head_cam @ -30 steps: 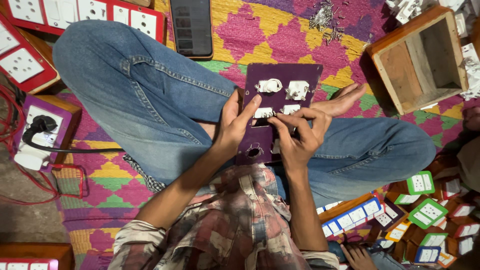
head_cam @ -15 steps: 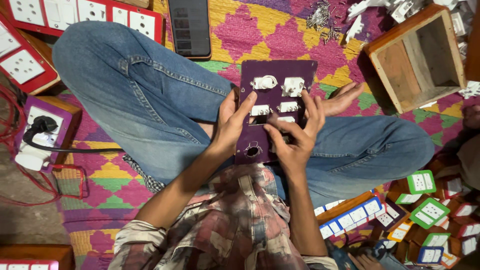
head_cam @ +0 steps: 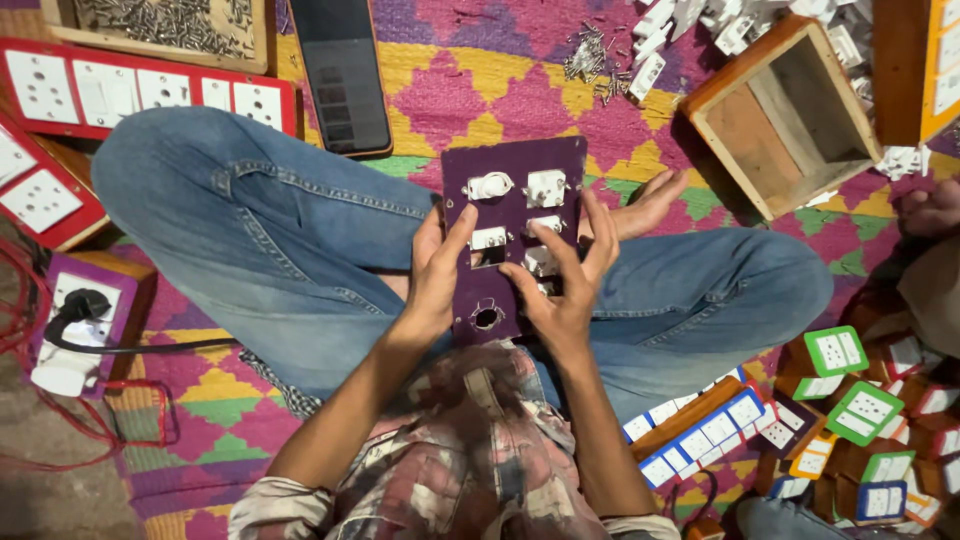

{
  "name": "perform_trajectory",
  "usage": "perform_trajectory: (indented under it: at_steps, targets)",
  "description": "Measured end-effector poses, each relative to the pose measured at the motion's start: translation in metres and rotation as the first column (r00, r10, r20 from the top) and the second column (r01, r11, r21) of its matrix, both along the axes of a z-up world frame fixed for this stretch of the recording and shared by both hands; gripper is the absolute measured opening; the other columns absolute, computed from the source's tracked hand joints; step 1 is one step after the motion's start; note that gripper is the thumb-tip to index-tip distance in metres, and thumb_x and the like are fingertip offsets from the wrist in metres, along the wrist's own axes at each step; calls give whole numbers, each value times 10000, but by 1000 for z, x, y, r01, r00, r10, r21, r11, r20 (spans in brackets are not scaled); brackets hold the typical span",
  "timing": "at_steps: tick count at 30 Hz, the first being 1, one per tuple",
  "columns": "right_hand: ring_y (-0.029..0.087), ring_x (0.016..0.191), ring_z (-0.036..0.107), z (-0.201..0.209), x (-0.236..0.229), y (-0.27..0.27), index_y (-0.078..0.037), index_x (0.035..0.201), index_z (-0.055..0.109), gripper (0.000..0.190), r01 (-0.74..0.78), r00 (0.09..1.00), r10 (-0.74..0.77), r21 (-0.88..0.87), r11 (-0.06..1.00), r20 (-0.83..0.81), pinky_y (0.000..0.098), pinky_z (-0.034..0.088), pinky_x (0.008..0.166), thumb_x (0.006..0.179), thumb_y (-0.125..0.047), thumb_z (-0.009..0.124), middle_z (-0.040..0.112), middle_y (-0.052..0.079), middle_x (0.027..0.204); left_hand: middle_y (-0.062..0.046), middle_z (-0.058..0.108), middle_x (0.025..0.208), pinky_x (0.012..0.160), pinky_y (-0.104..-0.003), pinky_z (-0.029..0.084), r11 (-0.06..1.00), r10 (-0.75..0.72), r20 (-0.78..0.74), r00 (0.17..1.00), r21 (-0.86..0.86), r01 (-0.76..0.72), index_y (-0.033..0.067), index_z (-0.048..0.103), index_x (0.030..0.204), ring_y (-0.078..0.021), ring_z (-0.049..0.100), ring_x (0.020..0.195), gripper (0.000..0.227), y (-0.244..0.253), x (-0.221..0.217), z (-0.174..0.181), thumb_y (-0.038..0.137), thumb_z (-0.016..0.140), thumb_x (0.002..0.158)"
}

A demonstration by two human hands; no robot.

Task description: The person sits on the floor and assembles a purple electrical switchboard by inserting white switches and sockets into pre-cut slots. They pick up screws from a nearby pile and secure the components, then flip the board to check alignment and continue fastening.

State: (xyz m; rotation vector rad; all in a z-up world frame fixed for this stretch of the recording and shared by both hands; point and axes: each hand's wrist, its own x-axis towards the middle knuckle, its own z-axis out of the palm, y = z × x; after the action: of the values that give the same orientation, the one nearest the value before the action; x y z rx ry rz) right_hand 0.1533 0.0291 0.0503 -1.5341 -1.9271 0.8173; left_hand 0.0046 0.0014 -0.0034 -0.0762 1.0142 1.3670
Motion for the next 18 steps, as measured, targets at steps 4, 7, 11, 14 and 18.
perform_trajectory:
  at_steps: [4, 7, 11, 14, 18]
  targets:
    - [413, 1544, 271, 0, 1, 1, -168, 1077, 823, 325, -116, 990, 110, 72, 991, 86, 515, 201, 1288, 762, -172, 903, 412, 189, 1619, -10, 647, 1048, 670, -211, 457, 999, 8, -13, 1000, 35, -8, 43, 605, 1272, -51, 578, 820, 288, -2, 2, -5, 243, 652, 1070]
    - [390, 1543, 301, -1, 1, 1, -212, 1008, 792, 300, -88, 995, 83, 86, 992, 58, 501, 213, 1302, 736, -188, 917, 437, 144, 1617, -14, 657, 1046, 653, -212, 455, 999, 2, -21, 1000, 39, -1, 44, 606, 1296, -54, 575, 802, 305, -1, 0, -3, 253, 641, 1076]
    - [385, 1535, 308, -3, 5, -2, -174, 1153, 775, 400, -54, 998, 54, 6, 999, 29, 496, 228, 1284, 783, -217, 922, 362, 202, 1652, -53, 704, 1117, 796, -272, 592, 999, 4, 46, 999, 39, -6, 49, 578, 1280, -115, 706, 942, 340, 0, 1, 3, 260, 606, 1014]
    - [369, 1540, 306, -5, 6, -2, -219, 1098, 798, 339, -99, 995, 98, 33, 995, 35, 475, 222, 1285, 779, -191, 908, 359, 205, 1671, -95, 700, 1145, 792, -282, 581, 997, 8, 62, 998, 72, -12, 25, 574, 1324, -142, 705, 941, 355, 2, 0, 5, 267, 599, 1065]
    - [356, 1539, 337, -6, 7, -2, -190, 980, 744, 296, -35, 999, 35, -4, 999, -9, 472, 240, 1297, 770, -235, 947, 416, 156, 1652, -94, 694, 1137, 779, -291, 603, 999, 2, 44, 999, 47, -4, 26, 557, 1313, -146, 717, 932, 361, 3, -1, 9, 264, 603, 1045]
